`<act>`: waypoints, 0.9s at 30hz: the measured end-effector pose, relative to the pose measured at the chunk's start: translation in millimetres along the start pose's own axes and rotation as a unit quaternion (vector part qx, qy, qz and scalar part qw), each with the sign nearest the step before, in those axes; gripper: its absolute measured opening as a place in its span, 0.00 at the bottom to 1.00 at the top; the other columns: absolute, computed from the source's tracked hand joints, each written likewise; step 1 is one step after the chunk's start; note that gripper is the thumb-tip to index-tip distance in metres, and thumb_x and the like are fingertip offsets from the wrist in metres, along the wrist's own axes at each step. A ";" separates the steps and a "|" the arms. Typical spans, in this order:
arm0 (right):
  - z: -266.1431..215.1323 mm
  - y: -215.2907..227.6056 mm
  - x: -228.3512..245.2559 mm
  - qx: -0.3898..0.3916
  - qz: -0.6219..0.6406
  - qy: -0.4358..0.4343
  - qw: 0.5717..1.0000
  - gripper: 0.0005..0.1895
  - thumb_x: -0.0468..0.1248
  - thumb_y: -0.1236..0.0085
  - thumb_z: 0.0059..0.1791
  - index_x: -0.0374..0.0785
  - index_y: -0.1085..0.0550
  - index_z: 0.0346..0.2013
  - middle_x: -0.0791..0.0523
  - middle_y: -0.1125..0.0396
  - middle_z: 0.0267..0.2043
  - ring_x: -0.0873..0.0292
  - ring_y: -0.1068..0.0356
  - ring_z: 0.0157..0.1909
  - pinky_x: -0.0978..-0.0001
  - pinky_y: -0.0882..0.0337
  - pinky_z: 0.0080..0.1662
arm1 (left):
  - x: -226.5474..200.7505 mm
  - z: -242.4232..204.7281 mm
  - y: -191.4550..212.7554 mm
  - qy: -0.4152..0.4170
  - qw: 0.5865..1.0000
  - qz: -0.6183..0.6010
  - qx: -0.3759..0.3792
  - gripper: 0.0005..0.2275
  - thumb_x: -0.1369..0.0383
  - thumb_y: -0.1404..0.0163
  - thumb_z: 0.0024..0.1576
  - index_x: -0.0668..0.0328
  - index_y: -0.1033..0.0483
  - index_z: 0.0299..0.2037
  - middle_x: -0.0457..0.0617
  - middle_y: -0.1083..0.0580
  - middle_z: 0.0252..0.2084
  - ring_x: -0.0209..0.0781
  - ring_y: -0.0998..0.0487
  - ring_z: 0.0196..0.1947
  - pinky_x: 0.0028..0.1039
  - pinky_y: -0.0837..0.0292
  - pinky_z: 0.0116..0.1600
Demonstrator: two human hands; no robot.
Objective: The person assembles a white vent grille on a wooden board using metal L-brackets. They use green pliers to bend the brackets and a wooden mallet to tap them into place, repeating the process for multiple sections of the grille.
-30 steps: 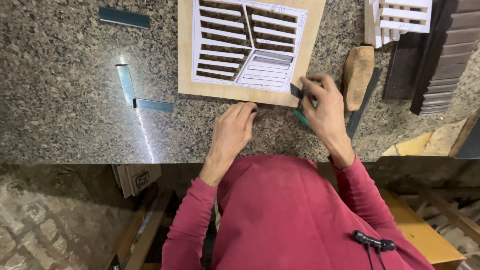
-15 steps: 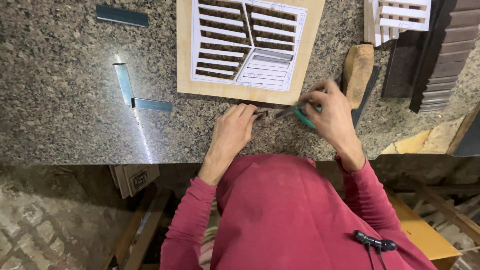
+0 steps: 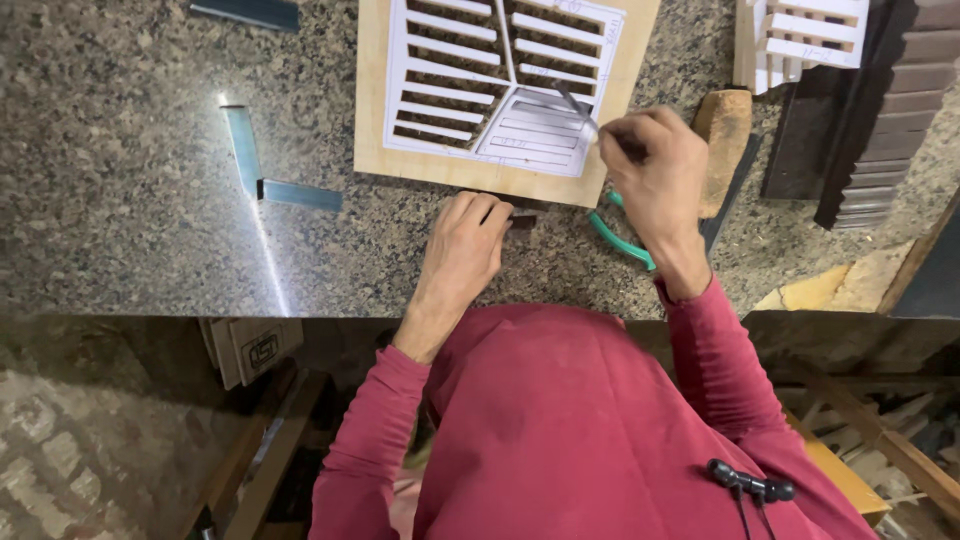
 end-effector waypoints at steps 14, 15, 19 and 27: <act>12.4 -12.4 38.1 0.040 -0.119 0.169 0.977 0.06 0.28 0.35 0.53 0.36 0.19 0.45 0.54 0.29 0.44 0.52 0.26 0.40 0.63 0.25 0.42 | 4.8 1.6 4.7 0.014 0.999 -0.028 0.008 0.09 0.77 0.45 0.57 0.67 0.22 0.47 0.52 0.26 0.46 0.51 0.26 0.48 0.40 0.29 0.55; 13.2 -13.5 38.2 0.045 -0.120 0.172 0.977 0.06 0.29 0.35 0.53 0.36 0.19 0.45 0.54 0.29 0.44 0.52 0.26 0.40 0.63 0.25 0.42 | 4.8 1.5 5.0 0.014 0.999 -0.028 0.009 0.09 0.77 0.45 0.58 0.67 0.22 0.47 0.52 0.26 0.46 0.51 0.26 0.47 0.40 0.29 0.55; 16.6 -17.6 37.3 0.067 -0.133 0.177 0.973 0.04 0.30 0.35 0.54 0.35 0.20 0.44 0.54 0.29 0.44 0.53 0.25 0.39 0.64 0.25 0.42 | 5.9 2.8 6.4 0.019 0.999 -0.036 0.011 0.09 0.77 0.45 0.57 0.67 0.22 0.47 0.52 0.26 0.45 0.50 0.26 0.47 0.40 0.29 0.54; 20.0 -19.8 37.0 0.085 -0.134 0.178 0.971 0.04 0.30 0.36 0.55 0.34 0.19 0.43 0.54 0.29 0.44 0.53 0.25 0.38 0.64 0.25 0.42 | 7.0 3.4 8.1 0.020 0.999 -0.043 0.008 0.08 0.76 0.45 0.58 0.66 0.22 0.47 0.52 0.26 0.45 0.50 0.26 0.46 0.40 0.29 0.53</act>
Point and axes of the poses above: each hand's wrist, its own z-axis towards the middle knuckle, its own y-axis out of the back of the hand, x = y × z, the point moved 9 cm from there along z, towards the middle knuckle
